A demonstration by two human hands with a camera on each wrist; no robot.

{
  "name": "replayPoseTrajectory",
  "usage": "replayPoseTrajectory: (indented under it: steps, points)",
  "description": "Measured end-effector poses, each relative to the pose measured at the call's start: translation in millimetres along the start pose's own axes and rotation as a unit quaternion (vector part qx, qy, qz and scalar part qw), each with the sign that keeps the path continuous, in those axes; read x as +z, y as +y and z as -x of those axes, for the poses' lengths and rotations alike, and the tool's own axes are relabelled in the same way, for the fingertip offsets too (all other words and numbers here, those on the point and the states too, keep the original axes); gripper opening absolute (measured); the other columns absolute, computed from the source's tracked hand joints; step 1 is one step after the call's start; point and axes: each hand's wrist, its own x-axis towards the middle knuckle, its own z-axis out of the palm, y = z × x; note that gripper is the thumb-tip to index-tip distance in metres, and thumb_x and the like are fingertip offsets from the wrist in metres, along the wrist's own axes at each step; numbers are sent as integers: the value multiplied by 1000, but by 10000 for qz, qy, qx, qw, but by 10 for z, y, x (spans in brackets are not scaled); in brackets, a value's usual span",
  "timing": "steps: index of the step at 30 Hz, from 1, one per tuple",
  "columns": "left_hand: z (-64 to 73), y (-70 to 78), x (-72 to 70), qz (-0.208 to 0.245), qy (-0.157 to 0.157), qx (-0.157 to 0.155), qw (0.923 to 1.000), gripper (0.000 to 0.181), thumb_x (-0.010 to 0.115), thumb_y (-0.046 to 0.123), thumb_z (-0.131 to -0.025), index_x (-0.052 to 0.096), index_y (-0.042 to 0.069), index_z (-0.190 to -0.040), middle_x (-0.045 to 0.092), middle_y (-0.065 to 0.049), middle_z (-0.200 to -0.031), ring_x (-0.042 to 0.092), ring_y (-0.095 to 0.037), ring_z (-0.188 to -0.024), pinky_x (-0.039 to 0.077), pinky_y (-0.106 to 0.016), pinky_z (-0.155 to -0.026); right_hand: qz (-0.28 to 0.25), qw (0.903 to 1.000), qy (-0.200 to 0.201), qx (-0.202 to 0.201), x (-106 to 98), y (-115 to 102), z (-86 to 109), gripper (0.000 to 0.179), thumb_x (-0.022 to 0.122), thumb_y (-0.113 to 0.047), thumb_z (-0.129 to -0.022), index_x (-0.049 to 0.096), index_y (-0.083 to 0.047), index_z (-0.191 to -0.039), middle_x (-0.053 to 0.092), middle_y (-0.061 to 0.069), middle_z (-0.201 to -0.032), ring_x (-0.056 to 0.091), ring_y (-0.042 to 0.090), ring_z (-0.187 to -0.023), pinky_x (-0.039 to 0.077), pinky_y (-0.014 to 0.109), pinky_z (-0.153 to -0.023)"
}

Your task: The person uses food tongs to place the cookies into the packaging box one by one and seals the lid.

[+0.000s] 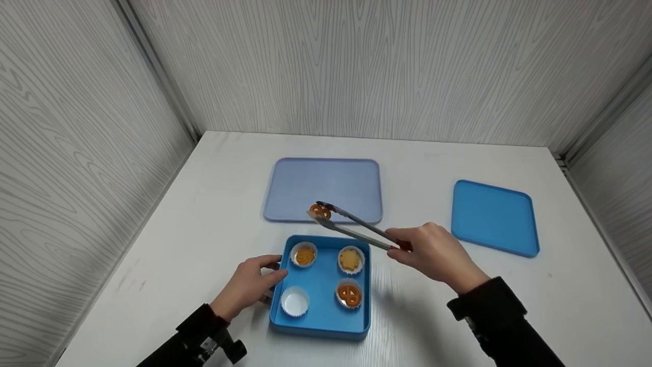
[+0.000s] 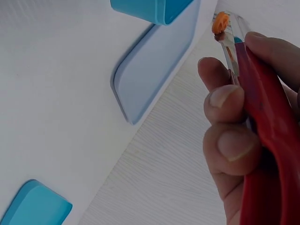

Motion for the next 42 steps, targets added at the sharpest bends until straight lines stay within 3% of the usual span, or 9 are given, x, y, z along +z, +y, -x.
replayPoseTrajectory:
  steps: [5, 11, 16, 20, 26, 35, 42]
  points:
    - [-4, -8, 17, 205, -65, -112, 9997, 45, 66, 23, -101, 60, 6, -142, 65, -9, -114, 61, -16, -72, 57, -31, -60, 27, 9997, -216, -99, -43, -20, 218, 41, 75, -26, -94, 70, -10, -133, 71, -10, -85, 56, 6, -67, 50, 23, -53]
    - [-12, -17, 20, 314, -122, -141, 9993, 46, 66, 24, -101, 59, 7, -143, 65, -9, -116, 61, -15, -65, 58, -32, -58, 74, 9974, -662, -277, -41, -60, 405, 42, 76, -26, -93, 70, -11, -132, 67, -15, -81, 53, 0, -65, 48, 21, -51]
    - [-12, -15, 6, 358, -140, -153, 9991, 46, 65, 24, -101, 58, 7, -144, 64, -10, -118, 61, -16, -62, 59, -33, -57, -190, 9923, -1185, -315, 3, -111, 492, 44, 75, -26, -93, 69, -10, -133, 68, -18, -81, 52, -1, -62, 45, 20, -49]
    - [-11, -9, 2, 356, -137, -165, 9991, 46, 65, 24, -101, 58, 7, -144, 64, -10, -119, 62, -18, -64, 59, -34, -58, -416, 9877, -1416, -512, 57, -147, 511, 42, 75, -25, -94, 70, -9, -133, 70, -18, -82, 52, -2, -60, 46, 20, -49]
    - [-8, -15, 8, -3, -20, 23, 10000, 45, 65, 26, -101, 61, 8, -141, 67, -7, -115, 59, -17, -81, 54, -33, -69, -481, 9838, -1460, -923, 152, -189, 497, 39, 76, -25, -94, 72, -9, -130, 73, -15, -89, 53, -3, -60, 50, 20, -51]
    - [-11, -27, 8, -72, 16, 91, 9999, 46, 65, 27, -101, 60, 7, -142, 67, -8, -116, 58, -18, -86, 51, -32, -71, -515, 9786, -1721, -1002, 266, -235, 434, 39, 75, -29, -94, 72, -11, -129, 72, -16, -88, 53, -4, -61, 51, 20, -54]
    - [-18, -27, 11, 134, -73, -30, 9999, 46, 65, 25, -101, 58, 7, -144, 65, -9, -117, 60, -17, -69, 54, -31, -59, -382, 9783, -1677, -1151, 308, -250, 389, 35, 76, -28, -93, 74, -15, -126, 71, -17, -85, 54, -4, -62, 53, 19, -56]
